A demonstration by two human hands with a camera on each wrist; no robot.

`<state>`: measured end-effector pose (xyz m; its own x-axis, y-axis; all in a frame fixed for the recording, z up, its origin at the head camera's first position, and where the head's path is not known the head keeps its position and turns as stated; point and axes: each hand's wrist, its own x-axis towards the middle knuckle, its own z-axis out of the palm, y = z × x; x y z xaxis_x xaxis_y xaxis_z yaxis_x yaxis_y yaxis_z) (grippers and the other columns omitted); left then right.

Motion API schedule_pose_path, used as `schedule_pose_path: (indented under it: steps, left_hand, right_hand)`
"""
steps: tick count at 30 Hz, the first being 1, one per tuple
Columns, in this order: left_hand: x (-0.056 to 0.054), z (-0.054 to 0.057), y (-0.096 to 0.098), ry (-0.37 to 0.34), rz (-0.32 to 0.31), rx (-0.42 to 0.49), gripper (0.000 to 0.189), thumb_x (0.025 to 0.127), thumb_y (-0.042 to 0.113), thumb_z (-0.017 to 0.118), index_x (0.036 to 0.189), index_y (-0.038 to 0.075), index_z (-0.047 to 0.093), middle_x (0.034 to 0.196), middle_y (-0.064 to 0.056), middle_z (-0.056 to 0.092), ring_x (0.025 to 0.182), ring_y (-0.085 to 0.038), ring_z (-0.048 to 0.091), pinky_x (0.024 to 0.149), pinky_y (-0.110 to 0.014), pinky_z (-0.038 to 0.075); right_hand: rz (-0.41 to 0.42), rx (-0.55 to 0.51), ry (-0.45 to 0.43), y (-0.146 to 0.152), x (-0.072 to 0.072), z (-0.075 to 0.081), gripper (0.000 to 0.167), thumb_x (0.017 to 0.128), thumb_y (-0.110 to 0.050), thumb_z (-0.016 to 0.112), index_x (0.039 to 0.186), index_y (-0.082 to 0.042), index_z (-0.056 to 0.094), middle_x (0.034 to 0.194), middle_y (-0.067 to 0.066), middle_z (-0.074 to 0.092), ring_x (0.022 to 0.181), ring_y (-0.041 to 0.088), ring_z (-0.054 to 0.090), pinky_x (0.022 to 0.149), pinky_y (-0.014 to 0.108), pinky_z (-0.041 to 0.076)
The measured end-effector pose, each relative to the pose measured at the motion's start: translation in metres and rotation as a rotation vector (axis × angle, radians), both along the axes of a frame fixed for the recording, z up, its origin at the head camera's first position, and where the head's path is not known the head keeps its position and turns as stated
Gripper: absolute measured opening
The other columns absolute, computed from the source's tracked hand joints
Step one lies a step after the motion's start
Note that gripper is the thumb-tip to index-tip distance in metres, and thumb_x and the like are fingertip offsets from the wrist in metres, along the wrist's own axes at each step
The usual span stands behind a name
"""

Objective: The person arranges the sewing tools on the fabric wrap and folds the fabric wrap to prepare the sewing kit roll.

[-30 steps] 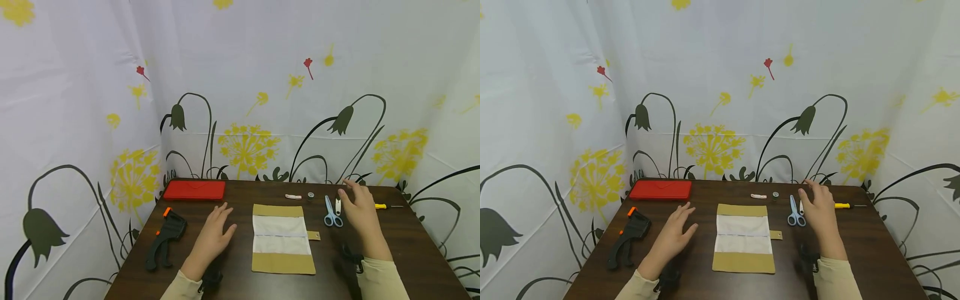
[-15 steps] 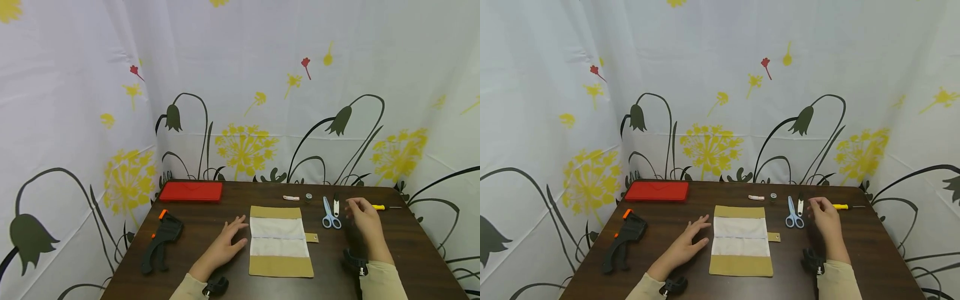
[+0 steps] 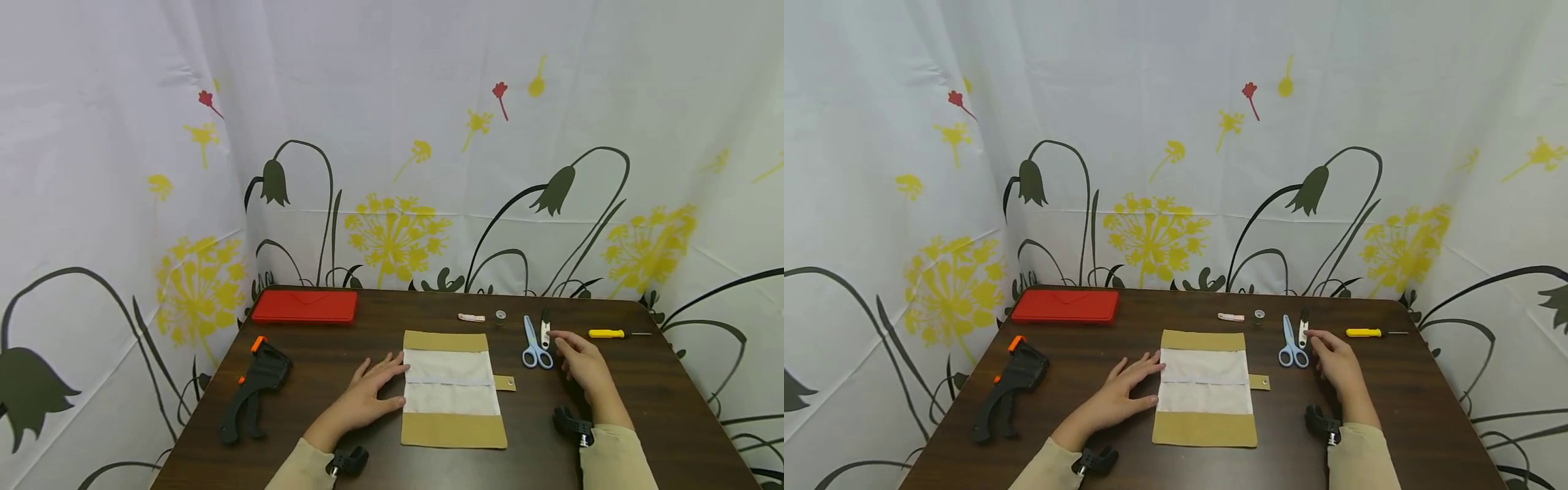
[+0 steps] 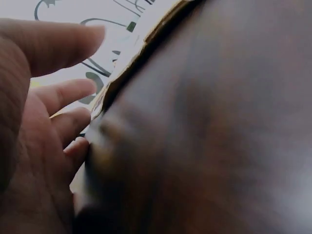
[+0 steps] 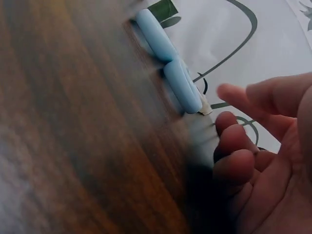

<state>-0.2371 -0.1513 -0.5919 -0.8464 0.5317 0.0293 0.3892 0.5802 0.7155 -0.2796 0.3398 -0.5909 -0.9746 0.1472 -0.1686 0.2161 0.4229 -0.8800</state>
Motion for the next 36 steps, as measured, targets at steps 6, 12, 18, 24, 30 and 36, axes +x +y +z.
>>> schedule_pose_path:
  steps: [6,12,18,24,30,36]
  left_hand:
    - [-0.013,0.002,0.012,-0.008,0.024,-0.082,0.072,0.096,0.036,0.084,0.160,0.020,0.055,0.183,-0.005,0.022,0.171,-0.032,0.019,0.132,-0.071,0.003]
    - [-0.021,0.002,0.018,-0.022,0.046,-0.072,0.072,0.094,0.035,0.086,0.157,0.018,0.057,0.185,-0.009,0.012,0.172,-0.036,0.012,0.132,-0.071,0.005]
    - [-0.013,-0.003,0.019,0.056,0.033,-0.136,0.066,0.097,0.041,0.082,0.156,0.024,0.058,0.183,-0.010,0.023,0.171,-0.039,0.017,0.129,-0.074,0.009]
    - [-0.010,-0.001,0.019,0.089,0.024,-0.135,0.066,0.097,0.042,0.082,0.156,0.026,0.059,0.183,-0.008,0.021,0.171,-0.039,0.016,0.129,-0.075,0.009]
    - [-0.011,0.003,0.016,0.064,-0.026,-0.133,0.070,0.097,0.039,0.083,0.159,0.022,0.056,0.182,-0.005,0.027,0.171,-0.040,0.014,0.129,-0.076,0.006]
    - [-0.012,0.005,0.014,0.061,-0.032,-0.134,0.070,0.097,0.040,0.082,0.160,0.022,0.055,0.181,-0.004,0.030,0.171,-0.040,0.013,0.129,-0.076,0.004]
  right_hand:
    - [-0.017,0.117,0.018,-0.001,-0.001,-0.001,0.046,0.114,-0.043,0.056,0.141,-0.009,0.069,0.102,0.011,0.063,0.071,0.021,0.060,0.058,0.034,0.053]
    - [-0.173,0.280,0.091,0.004,0.002,0.002,0.044,0.109,-0.041,0.065,0.125,-0.001,0.076,0.107,0.017,0.073,0.090,0.028,0.060,0.075,0.035,0.044]
    - [-0.220,0.261,0.045,0.005,0.004,0.000,0.045,0.102,-0.037,0.078,0.122,0.002,0.066,0.092,0.011,0.063,0.078,0.024,0.056,0.066,0.034,0.045]
    - [-0.223,0.206,0.012,0.004,0.004,-0.001,0.048,0.101,-0.030,0.078,0.132,0.004,0.063,0.086,0.008,0.061,0.059,0.020,0.059,0.051,0.035,0.050]
    - [-0.307,0.029,0.019,0.001,0.006,-0.001,0.043,0.104,-0.027,0.074,0.132,0.004,0.066,0.079,-0.002,0.065,0.055,0.015,0.062,0.051,0.033,0.057]
    - [-0.392,-0.239,0.060,-0.006,0.005,0.003,0.033,0.108,-0.026,0.067,0.131,-0.002,0.058,0.081,-0.012,0.070,0.061,0.009,0.070,0.053,0.030,0.061]
